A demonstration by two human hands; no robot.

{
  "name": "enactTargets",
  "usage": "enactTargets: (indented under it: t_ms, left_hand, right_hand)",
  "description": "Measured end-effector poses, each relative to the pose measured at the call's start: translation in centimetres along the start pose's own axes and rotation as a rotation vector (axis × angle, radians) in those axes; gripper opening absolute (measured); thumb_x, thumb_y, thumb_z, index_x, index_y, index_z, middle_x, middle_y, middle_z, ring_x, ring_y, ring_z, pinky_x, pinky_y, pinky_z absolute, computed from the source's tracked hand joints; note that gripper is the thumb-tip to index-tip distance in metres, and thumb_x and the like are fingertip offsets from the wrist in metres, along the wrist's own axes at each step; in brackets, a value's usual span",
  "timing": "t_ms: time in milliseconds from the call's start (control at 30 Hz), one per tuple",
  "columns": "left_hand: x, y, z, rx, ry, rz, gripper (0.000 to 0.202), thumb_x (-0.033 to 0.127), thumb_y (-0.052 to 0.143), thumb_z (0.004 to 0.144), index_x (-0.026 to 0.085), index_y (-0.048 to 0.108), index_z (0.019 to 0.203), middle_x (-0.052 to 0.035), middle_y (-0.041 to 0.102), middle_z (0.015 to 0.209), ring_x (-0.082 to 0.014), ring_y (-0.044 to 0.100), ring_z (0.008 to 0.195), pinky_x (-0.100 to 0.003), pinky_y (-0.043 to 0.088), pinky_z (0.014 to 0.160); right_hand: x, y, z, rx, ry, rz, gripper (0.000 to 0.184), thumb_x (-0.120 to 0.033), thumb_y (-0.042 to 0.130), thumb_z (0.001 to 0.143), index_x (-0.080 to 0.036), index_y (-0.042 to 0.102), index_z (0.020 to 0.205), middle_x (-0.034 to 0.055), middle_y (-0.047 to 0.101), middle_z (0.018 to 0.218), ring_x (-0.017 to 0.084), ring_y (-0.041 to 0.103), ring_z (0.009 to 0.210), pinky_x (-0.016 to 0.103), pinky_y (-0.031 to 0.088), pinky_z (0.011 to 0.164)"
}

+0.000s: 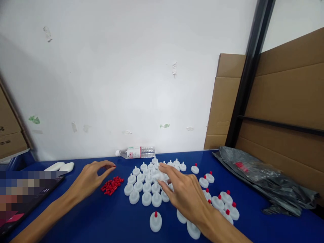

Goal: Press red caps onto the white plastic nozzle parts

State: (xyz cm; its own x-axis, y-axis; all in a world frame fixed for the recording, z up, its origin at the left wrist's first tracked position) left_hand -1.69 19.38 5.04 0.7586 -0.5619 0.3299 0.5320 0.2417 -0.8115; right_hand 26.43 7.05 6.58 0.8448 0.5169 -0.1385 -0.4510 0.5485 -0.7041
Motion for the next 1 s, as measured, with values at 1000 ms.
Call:
enactTargets:
  t_ms: [1000]
  left_hand:
    - [15.4, 1.3, -4.9, 0.256, 0.549, -0.146, 0.021, 0.015, 0.056, 0.101, 0.024, 0.062, 0.12, -0.0044, 0.072, 0.096, -0.0201, 0.059, 0.084, -0.036, 0.044, 0.076]
  right_hand:
    - [-3.7, 0.8, -0.7, -0.056, -0.145, 0.212, 0.039, -0.038, 0.06, 0.1, -0.025, 0.057, 0.137, 0.0058, 0.074, 0.123, 0.019, 0.075, 0.101, 0.027, 0.06, 0.078]
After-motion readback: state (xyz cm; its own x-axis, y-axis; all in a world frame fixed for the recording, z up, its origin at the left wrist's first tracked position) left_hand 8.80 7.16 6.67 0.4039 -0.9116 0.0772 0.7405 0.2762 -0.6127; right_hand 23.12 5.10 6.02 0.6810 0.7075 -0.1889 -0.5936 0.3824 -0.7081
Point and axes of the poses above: each hand's wrist, its own z-axis towards the middle knuckle, its own y-axis out of the palm, x = y × z, the point moved 9 cm from there along z, towards the middle knuckle
